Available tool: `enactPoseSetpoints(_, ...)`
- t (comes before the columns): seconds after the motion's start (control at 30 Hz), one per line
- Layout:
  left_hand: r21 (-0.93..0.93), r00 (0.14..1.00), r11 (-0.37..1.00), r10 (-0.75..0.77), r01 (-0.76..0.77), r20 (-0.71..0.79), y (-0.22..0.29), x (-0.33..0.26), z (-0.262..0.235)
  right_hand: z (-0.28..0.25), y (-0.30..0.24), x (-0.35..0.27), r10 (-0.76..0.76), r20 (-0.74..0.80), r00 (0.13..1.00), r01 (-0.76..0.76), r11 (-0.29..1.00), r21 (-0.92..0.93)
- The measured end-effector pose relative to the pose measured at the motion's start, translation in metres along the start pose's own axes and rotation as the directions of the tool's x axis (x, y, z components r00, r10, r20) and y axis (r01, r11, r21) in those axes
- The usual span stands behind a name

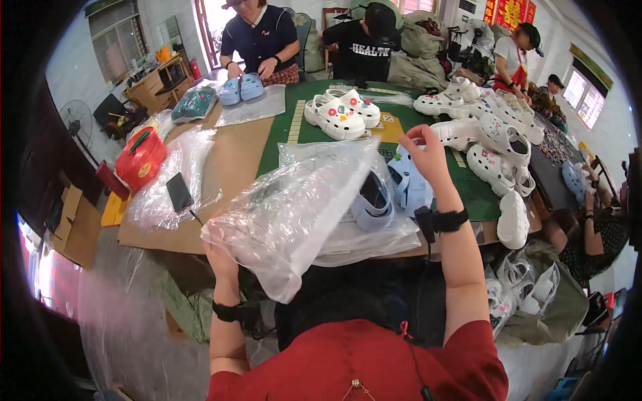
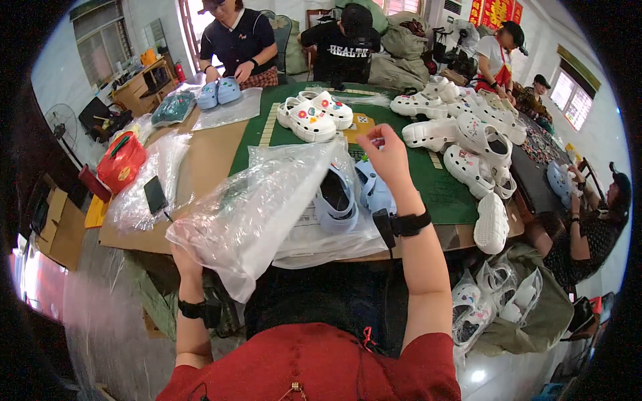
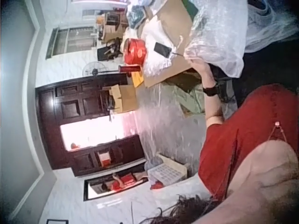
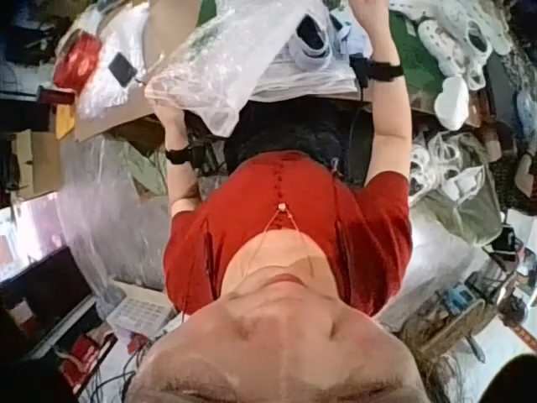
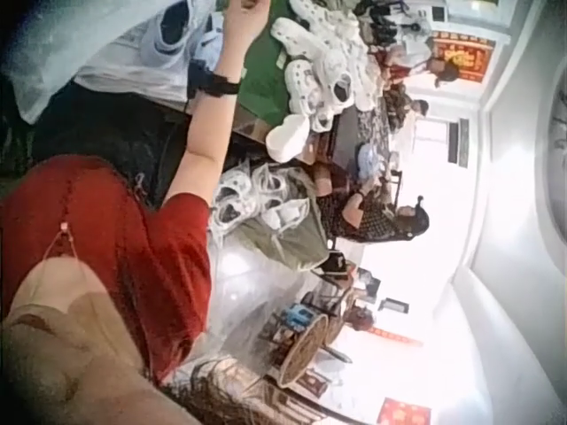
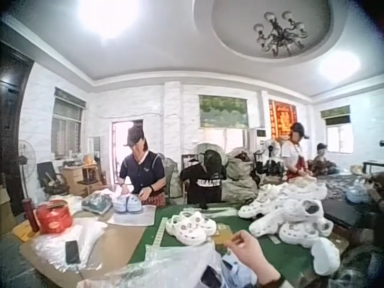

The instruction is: Pack and check manufactured foam shoes into clear plastic bags on a packaging station line.

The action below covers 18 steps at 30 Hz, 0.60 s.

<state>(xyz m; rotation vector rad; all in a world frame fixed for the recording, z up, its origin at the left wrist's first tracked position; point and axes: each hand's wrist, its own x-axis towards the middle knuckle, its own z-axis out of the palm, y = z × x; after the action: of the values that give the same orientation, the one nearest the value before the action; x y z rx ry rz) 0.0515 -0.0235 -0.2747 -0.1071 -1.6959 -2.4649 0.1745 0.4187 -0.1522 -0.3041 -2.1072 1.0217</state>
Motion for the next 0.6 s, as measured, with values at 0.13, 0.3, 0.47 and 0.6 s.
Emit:
enactPoseSetpoints(0.13,0.255,0.929,0.906,0.280,-0.339,0.241,-0.011,-0.015,0.034,0.003,0.039,-0.046,-0.042,-0.060,0.997,-0.021,0.619,-0.785)
enactPoseSetpoints(0.3,-0.123,0.985,0.989,-0.057,0.078,0.161,-0.026,-0.036,0.062,-0.007,0.060,-0.069,0.297,-0.036,0.954,-0.233,0.663,-0.711)
enactPoseSetpoints(0.47,-0.315,0.999,0.948,-0.030,0.041,0.040,-0.045,-0.018,0.049,-0.021,0.052,-0.062,0.111,-0.147,0.983,-0.173,0.831,-0.529)
enactPoseSetpoints(0.6,-0.211,0.999,0.977,0.048,-0.042,0.023,-0.074,-0.003,0.000,-0.028,0.054,-0.059,0.081,-0.162,0.983,-0.079,0.997,0.020)
